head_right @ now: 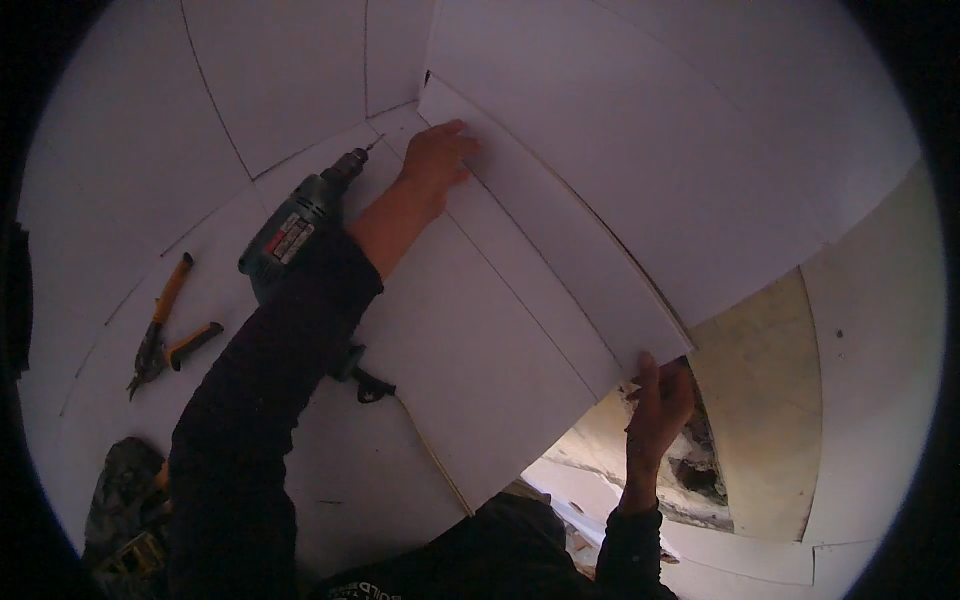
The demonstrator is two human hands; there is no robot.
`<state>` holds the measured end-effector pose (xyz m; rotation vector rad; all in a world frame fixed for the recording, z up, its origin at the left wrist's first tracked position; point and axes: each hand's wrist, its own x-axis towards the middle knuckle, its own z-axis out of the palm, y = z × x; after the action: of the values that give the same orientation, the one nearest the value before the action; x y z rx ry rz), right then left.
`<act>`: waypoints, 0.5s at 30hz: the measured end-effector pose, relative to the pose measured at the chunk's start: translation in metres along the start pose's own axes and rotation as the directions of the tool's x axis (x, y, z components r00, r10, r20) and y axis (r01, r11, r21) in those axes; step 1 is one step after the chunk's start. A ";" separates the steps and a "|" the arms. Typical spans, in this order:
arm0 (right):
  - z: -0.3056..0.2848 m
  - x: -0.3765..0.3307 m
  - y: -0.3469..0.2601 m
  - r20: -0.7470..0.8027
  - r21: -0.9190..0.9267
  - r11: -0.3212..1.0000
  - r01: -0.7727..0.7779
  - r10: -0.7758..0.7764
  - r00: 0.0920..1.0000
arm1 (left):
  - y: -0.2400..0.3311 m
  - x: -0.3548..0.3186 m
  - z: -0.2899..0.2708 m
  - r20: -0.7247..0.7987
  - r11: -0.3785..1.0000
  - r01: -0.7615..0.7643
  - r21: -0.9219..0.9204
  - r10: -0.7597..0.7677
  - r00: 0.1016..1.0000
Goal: The person tests a piece of trim along a ceiling seam, cuts it using shears, and presses the trim strip into the ceiling joint by hand.
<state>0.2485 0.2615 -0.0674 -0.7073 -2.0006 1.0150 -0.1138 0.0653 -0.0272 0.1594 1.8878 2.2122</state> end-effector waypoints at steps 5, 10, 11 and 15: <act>0.009 0.007 0.011 -0.089 -0.001 0.997 0.083 -0.082 0.993 | -0.025 0.028 0.005 0.132 0.934 -0.290 0.209 0.267 0.955; 0.013 0.008 0.025 -0.153 0.044 0.992 0.117 -0.109 0.982 | -0.034 0.054 0.016 -0.021 0.643 -0.376 0.668 0.521 0.853; 0.014 0.008 0.028 -0.172 0.000 0.994 0.108 -0.106 0.979 | -0.033 0.056 0.014 -0.061 0.690 -0.371 0.621 0.515 0.855; 0.014 0.010 0.029 -0.168 -0.011 0.998 0.067 -0.068 0.983 | -0.028 0.050 -0.003 -0.011 0.701 -0.358 0.617 0.463 0.886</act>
<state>0.2350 0.2786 -0.0935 -0.6997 -1.8687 0.8808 -0.1601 0.0783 -0.0581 0.5761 2.8464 1.7887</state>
